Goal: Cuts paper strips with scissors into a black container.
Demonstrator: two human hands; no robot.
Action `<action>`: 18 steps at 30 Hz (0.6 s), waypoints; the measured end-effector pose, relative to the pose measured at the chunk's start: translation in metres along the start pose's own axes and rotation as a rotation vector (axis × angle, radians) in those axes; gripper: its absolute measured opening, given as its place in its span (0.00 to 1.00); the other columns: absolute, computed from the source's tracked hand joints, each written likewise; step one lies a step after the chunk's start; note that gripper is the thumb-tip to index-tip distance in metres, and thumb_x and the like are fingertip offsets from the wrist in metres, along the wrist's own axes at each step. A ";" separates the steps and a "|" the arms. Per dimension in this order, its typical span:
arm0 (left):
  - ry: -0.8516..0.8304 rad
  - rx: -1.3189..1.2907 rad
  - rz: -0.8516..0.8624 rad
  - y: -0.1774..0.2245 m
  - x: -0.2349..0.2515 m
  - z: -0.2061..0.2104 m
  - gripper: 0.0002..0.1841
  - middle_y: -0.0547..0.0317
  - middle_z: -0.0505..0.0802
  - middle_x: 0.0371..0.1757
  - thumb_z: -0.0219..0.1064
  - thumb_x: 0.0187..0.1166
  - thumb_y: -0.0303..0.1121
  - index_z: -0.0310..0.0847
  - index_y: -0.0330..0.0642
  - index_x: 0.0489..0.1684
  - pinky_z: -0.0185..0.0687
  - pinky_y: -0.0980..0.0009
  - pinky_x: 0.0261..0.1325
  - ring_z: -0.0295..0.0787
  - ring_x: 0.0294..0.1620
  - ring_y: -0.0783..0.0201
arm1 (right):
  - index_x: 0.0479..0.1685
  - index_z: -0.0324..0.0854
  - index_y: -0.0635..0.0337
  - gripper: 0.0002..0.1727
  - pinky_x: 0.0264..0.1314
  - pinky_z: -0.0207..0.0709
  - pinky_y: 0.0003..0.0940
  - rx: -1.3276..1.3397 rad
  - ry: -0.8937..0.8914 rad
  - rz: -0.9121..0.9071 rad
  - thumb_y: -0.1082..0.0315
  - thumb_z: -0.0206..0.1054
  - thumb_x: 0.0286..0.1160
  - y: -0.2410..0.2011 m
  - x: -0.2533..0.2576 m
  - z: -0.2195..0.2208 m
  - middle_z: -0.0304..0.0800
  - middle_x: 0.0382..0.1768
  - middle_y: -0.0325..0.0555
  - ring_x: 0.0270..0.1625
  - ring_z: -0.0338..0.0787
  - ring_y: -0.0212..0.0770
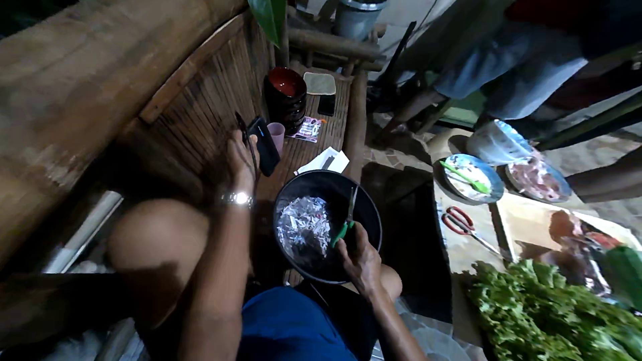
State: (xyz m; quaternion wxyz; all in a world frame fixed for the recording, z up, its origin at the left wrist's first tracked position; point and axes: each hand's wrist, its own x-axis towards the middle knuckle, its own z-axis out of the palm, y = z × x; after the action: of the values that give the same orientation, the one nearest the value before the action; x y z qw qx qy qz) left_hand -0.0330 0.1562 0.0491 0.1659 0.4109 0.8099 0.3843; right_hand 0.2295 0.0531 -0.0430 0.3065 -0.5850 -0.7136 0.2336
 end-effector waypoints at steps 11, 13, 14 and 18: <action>-0.133 -0.031 -0.375 -0.130 0.015 0.108 0.27 0.28 0.87 0.65 0.54 0.92 0.45 0.79 0.26 0.69 0.73 0.43 0.76 0.85 0.69 0.37 | 0.63 0.78 0.78 0.33 0.41 0.88 0.48 0.106 -0.236 -0.182 0.54 0.71 0.70 -0.011 -0.029 -0.015 0.94 0.38 0.55 0.37 0.95 0.48; -0.146 -0.068 -0.400 -0.153 0.004 0.117 0.27 0.30 0.86 0.66 0.55 0.92 0.45 0.77 0.27 0.71 0.72 0.44 0.76 0.83 0.70 0.38 | 0.63 0.80 0.76 0.37 0.47 0.85 0.59 0.017 -0.298 -0.184 0.49 0.74 0.66 -0.019 -0.030 -0.016 0.95 0.42 0.56 0.42 0.95 0.56; -0.118 -0.196 -0.454 -0.166 0.001 0.128 0.25 0.30 0.86 0.65 0.55 0.93 0.44 0.76 0.26 0.71 0.76 0.47 0.73 0.85 0.66 0.41 | 0.62 0.81 0.75 0.35 0.50 0.84 0.62 -0.023 -0.323 -0.187 0.50 0.75 0.65 -0.023 -0.030 -0.017 0.95 0.43 0.57 0.43 0.95 0.58; -0.033 -0.543 -0.664 -0.191 0.000 0.153 0.24 0.27 0.83 0.67 0.55 0.93 0.40 0.70 0.26 0.75 0.83 0.46 0.65 0.86 0.62 0.39 | 0.48 0.90 0.66 0.18 0.49 0.84 0.53 -0.150 -0.306 -0.366 0.68 0.77 0.56 -0.021 -0.035 -0.007 0.96 0.36 0.51 0.38 0.96 0.51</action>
State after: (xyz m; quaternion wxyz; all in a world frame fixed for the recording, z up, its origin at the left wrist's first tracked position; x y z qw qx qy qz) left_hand -0.0465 0.1604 -0.1955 0.3956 0.0755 0.7650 0.5025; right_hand 0.2246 0.0147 -0.0291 0.1878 -0.4251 -0.8610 0.2065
